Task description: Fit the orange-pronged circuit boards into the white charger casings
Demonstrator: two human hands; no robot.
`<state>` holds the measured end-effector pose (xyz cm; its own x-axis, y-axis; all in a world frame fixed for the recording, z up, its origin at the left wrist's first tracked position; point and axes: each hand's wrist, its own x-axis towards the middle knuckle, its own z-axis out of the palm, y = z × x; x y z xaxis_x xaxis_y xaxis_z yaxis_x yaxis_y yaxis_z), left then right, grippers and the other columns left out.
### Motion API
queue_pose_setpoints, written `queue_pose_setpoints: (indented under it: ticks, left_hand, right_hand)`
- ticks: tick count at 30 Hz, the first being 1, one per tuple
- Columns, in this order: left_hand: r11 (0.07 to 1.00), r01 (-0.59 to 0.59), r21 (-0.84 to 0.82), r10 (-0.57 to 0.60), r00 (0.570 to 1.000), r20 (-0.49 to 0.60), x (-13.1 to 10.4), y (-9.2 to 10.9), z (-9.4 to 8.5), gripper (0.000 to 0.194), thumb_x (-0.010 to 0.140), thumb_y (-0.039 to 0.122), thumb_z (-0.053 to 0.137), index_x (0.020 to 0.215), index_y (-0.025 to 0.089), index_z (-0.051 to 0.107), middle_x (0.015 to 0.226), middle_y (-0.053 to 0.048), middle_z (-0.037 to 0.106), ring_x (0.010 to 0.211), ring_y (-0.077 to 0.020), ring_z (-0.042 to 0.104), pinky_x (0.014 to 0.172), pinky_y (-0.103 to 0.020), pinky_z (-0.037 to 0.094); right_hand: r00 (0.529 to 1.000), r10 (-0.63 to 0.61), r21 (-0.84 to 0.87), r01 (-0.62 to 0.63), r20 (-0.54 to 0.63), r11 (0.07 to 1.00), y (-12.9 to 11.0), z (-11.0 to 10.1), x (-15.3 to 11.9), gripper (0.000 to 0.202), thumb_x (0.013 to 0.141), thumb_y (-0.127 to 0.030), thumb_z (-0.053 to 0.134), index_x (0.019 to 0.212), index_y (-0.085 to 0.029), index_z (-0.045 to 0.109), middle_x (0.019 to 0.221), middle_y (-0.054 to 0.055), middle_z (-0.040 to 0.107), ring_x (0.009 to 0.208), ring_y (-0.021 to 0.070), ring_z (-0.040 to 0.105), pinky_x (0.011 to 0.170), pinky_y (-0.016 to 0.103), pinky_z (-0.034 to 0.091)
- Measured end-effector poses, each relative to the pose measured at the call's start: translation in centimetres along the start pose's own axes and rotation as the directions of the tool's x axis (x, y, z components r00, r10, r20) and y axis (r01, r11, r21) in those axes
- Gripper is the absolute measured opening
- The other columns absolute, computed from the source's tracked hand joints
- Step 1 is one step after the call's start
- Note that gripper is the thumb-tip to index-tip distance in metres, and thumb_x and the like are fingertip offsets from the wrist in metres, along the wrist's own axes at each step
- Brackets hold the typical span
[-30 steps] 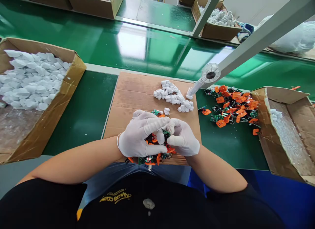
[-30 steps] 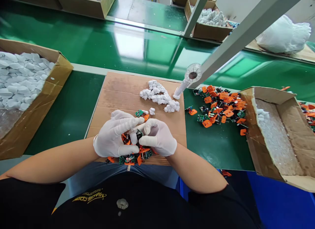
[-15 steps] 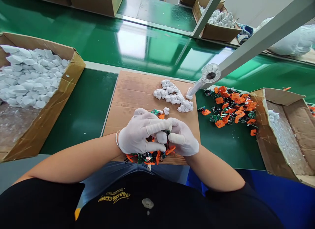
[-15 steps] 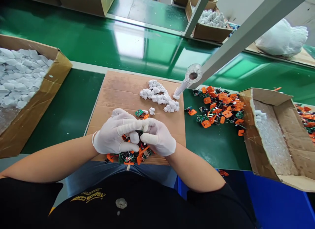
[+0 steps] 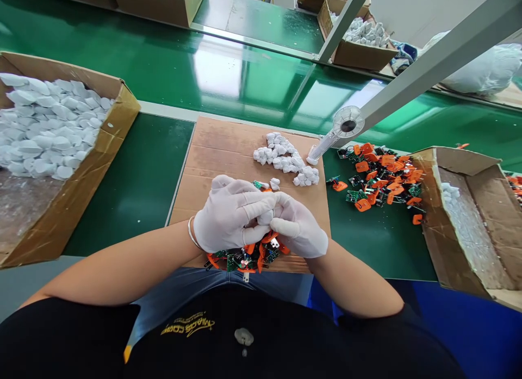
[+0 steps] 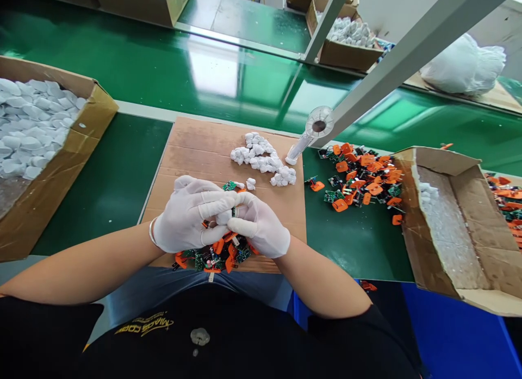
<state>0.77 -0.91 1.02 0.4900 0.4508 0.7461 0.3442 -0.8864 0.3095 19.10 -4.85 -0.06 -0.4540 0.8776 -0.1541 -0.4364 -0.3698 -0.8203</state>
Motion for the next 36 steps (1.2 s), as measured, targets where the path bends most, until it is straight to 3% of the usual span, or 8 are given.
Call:
queue_pose_setpoints:
  ticks: [4, 7, 13, 17, 21, 30, 34, 36]
  left_hand:
    - [0.998, 0.042, -0.046, -0.041, 0.999, 0.022, -0.2, -0.3, 0.1, 0.041, 0.081, 0.027, 0.072, 0.121, 0.024, 0.061, 0.105, 0.001, 0.079, 0.092, -0.0201, 0.071, 0.081, -0.040, 0.043]
    - [0.997, 0.006, -0.077, -0.008, 1.000, -0.026, -0.4, -0.4, 0.1, 0.032, 0.080, 0.028, 0.077, 0.109, 0.026, 0.062, 0.105, 0.001, 0.078, 0.090, -0.0191, 0.070, 0.080, -0.039, 0.044]
    - [0.988, 0.067, -0.136, -0.062, 0.997, 0.040, -0.9, -0.2, 0.4, 0.035, 0.082, 0.038, 0.078, 0.112, 0.026, 0.064, 0.126, -0.005, 0.071, 0.106, -0.0236, 0.068, 0.090, -0.041, 0.047]
    - [0.965, 0.076, -0.252, -0.066, 0.997, 0.047, -0.8, 0.0, 0.5, 0.017, 0.080, 0.033, 0.080, 0.091, 0.027, 0.068, 0.119, -0.002, 0.075, 0.103, -0.0219, 0.069, 0.090, -0.040, 0.049]
    - [0.927, 0.132, -0.351, -0.112, 0.991, 0.077, -0.9, 0.0, 0.5, 0.012, 0.080, 0.027, 0.079, 0.077, 0.025, 0.067, 0.110, -0.001, 0.077, 0.098, -0.0189, 0.069, 0.092, -0.039, 0.049]
    - [0.949, 0.203, -0.240, -0.200, 0.979, 0.037, -1.1, -0.1, 0.7, 0.022, 0.078, 0.030, 0.078, 0.092, 0.024, 0.062, 0.107, -0.003, 0.076, 0.096, -0.0181, 0.070, 0.090, -0.037, 0.051]
    - [0.959, 0.157, -0.234, -0.160, 0.987, 0.009, -1.1, 0.0, 0.4, 0.025, 0.078, 0.025, 0.079, 0.095, 0.024, 0.061, 0.109, -0.003, 0.076, 0.097, -0.0187, 0.070, 0.089, -0.038, 0.050]
    - [0.950, 0.185, -0.252, -0.164, 0.981, 0.101, -1.0, -0.1, 0.0, 0.033, 0.076, 0.027, 0.081, 0.104, 0.024, 0.063, 0.122, -0.007, 0.072, 0.109, -0.0230, 0.068, 0.096, -0.042, 0.050]
  right_hand:
    - [0.999, 0.010, 0.032, -0.011, 0.038, 0.999, 0.1, 0.0, 0.0, 0.042, 0.078, -0.038, 0.084, 0.108, -0.020, 0.060, 0.089, 0.002, 0.066, 0.090, 0.0191, 0.067, 0.084, 0.034, 0.055]
    - [0.998, 0.048, 0.017, -0.048, 0.031, 0.999, 0.0, -0.2, -0.1, 0.052, 0.075, -0.043, 0.085, 0.112, -0.019, 0.060, 0.086, 0.002, 0.064, 0.084, 0.0176, 0.065, 0.077, 0.031, 0.054]
    - [0.995, 0.056, -0.128, -0.046, 0.083, 0.991, -0.3, -0.2, -0.1, 0.032, 0.080, -0.042, 0.082, 0.087, -0.018, 0.062, 0.075, 0.000, 0.061, 0.074, 0.0150, 0.062, 0.069, 0.029, 0.052]
    - [0.990, 0.094, -0.254, -0.064, 0.109, 0.965, -0.7, -0.2, -0.4, 0.028, 0.082, -0.040, 0.080, 0.085, -0.016, 0.065, 0.078, 0.002, 0.066, 0.071, 0.0143, 0.061, 0.068, 0.029, 0.054]
    - [0.983, 0.106, -0.317, -0.053, 0.152, 0.947, -0.9, -0.5, -0.6, 0.027, 0.082, -0.035, 0.080, 0.097, -0.016, 0.068, 0.088, 0.004, 0.070, 0.086, 0.0188, 0.066, 0.082, 0.035, 0.056]
    - [0.979, 0.152, -0.109, -0.138, 0.139, 0.985, -0.6, -0.6, -0.3, 0.048, 0.076, -0.036, 0.086, 0.111, -0.017, 0.060, 0.098, 0.006, 0.070, 0.097, 0.0206, 0.068, 0.091, 0.038, 0.055]
    - [0.991, 0.075, -0.082, -0.066, 0.108, 0.994, -0.4, -0.6, -0.2, 0.038, 0.076, -0.031, 0.086, 0.103, -0.018, 0.064, 0.090, 0.002, 0.065, 0.087, 0.0152, 0.063, 0.082, 0.030, 0.053]
    - [0.989, 0.104, -0.068, -0.097, 0.101, 0.993, -0.5, -0.7, -0.3, 0.032, 0.079, -0.028, 0.083, 0.102, -0.017, 0.065, 0.085, 0.000, 0.064, 0.082, 0.0147, 0.063, 0.081, 0.031, 0.053]
